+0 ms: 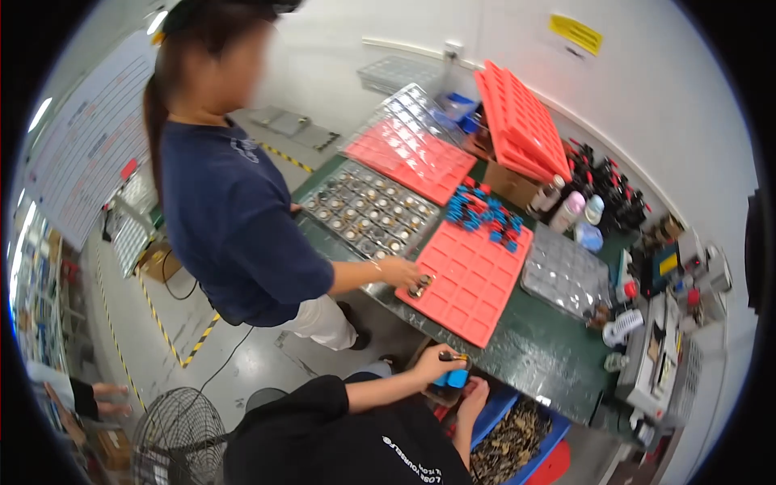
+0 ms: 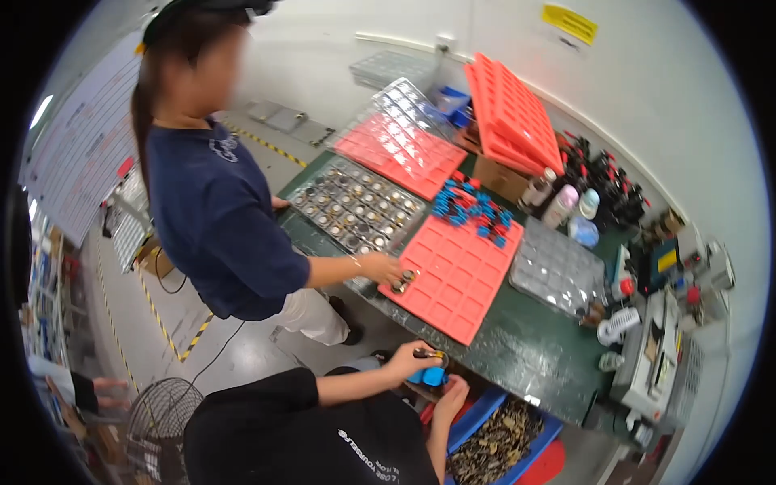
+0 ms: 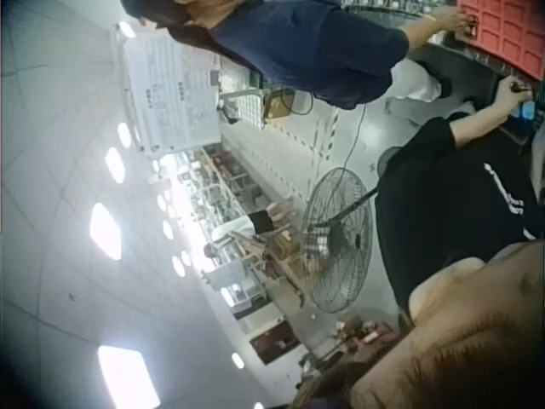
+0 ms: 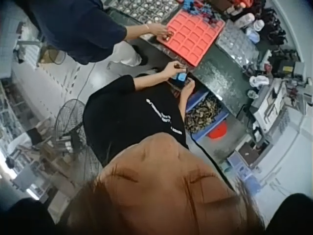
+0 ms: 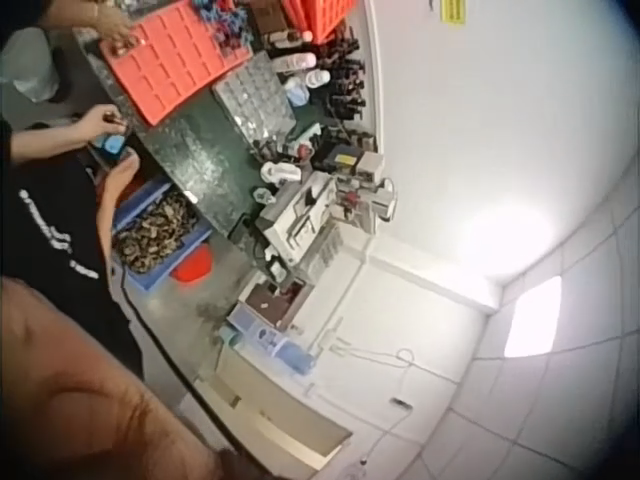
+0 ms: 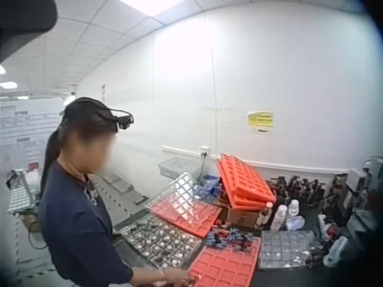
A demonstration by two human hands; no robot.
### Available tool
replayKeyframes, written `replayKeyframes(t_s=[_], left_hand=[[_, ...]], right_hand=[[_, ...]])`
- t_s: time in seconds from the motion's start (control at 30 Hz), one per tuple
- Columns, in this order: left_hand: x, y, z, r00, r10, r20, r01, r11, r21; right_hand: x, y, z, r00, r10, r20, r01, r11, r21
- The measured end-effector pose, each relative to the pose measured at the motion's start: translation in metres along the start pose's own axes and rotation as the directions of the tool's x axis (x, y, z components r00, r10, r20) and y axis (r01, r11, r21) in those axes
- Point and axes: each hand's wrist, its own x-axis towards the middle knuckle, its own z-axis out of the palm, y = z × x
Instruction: The person assembles small electronic components and places them into colored plastic trays. This is done by hand, using pliers to manipulate the components.
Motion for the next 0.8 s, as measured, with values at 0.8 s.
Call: replayKeyframes(t_s=[0.8], left_hand=[[-0.02,0.041,0.006,0.952,0.274,0.136,-0.304,0.794,0.527]], right_hand=[[-0.004,-0.063,0.022,0.983,-0.164,0.084,0.156,0.984,0.091]])
